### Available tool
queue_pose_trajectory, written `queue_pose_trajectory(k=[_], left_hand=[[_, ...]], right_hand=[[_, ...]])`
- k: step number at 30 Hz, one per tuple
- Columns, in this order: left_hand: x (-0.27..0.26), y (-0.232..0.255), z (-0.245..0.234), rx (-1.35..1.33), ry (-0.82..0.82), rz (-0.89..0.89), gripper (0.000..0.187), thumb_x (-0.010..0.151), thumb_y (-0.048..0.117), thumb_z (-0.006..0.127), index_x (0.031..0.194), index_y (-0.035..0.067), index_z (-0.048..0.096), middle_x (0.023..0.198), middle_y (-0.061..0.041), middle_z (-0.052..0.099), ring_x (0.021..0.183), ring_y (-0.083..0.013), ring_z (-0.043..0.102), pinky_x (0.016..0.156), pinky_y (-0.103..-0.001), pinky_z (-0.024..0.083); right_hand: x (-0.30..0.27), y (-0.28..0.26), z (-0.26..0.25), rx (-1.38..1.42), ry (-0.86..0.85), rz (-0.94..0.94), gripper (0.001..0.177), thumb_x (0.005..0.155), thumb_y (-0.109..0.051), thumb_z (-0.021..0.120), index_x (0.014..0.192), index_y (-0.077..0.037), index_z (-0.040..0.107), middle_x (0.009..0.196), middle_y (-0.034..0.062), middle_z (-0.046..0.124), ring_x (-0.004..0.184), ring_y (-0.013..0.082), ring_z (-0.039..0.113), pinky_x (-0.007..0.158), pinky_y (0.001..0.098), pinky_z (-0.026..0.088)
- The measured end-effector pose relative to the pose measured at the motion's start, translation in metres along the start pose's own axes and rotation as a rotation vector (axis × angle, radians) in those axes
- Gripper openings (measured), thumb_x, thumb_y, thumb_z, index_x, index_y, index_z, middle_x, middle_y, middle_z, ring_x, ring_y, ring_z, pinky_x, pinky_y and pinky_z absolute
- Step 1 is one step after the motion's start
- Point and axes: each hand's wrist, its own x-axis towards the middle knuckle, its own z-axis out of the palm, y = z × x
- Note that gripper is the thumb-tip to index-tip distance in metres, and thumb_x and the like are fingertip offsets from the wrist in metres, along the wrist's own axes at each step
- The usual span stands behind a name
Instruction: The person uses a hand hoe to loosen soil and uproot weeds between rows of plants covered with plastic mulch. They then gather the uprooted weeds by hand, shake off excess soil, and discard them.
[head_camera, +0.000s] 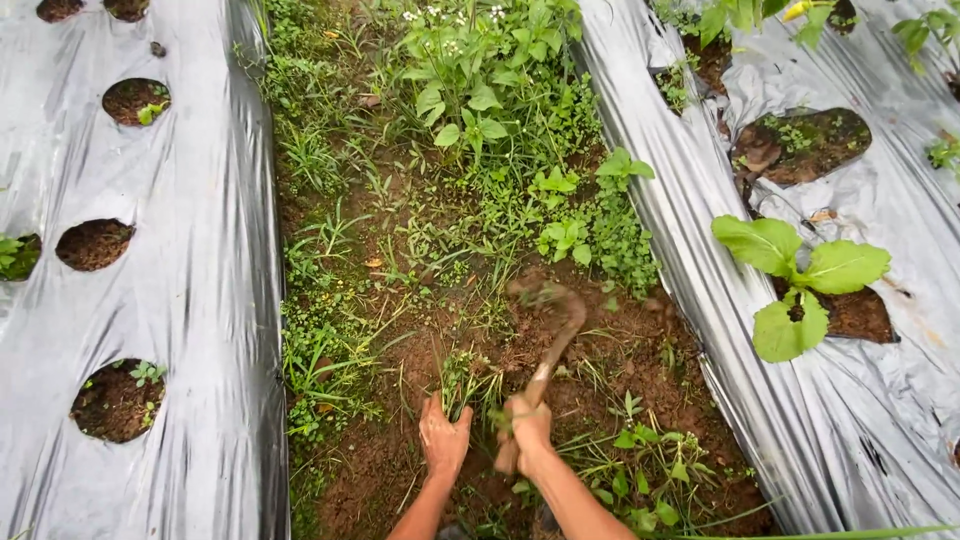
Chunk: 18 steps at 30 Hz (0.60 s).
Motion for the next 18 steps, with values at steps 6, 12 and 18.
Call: queue_pose_trajectory(k=[6, 12, 18], left_hand=[[0.006, -0.017, -0.004, -0.042, 0.184, -0.039, 0.087, 0.09, 0.047, 0.067, 0.159, 0.012, 0.028, 0.169, -0.012, 0.023, 0.153, -0.0316, 0.025, 0.121, -0.055, 0.033], [0.03, -0.06, 0.011, 0.077, 0.11, -0.034, 0.085, 0.096, 0.05, 0.058, 0.161, 0.013, 0.018, 0.169, -0.016, 0.015, 0.157, -0.0344, 0.018, 0.124, -0.056, 0.026], [0.036, -0.051, 0.008, 0.098, 0.039, -0.017, 0.08, 0.098, 0.033, 0.064, 0.16, 0.01, 0.018, 0.164, -0.024, 0.022, 0.153, -0.0419, 0.021, 0.122, -0.056, 0.032]], right_hand=[[-0.024, -0.004, 0.016, -0.269, -0.094, 0.022, 0.008, 0.097, -0.001, 0.056, 0.104, -0.002, 0.057, 0.068, 0.0086, 0.054, 0.044, 0.0176, 0.047, 0.035, 0.0302, 0.041], [0.063, -0.069, 0.063, 0.092, 0.109, -0.117, 0.003, 0.099, -0.001, 0.056, 0.101, -0.003, 0.056, 0.08, 0.0081, 0.058, 0.053, 0.0174, 0.052, 0.044, 0.0326, 0.045], [0.041, -0.04, 0.047, -0.331, -0.206, 0.088, 0.015, 0.102, -0.006, 0.056, 0.115, 0.0, 0.06, 0.079, 0.0119, 0.06, 0.049, 0.0157, 0.046, 0.041, 0.029, 0.042]])
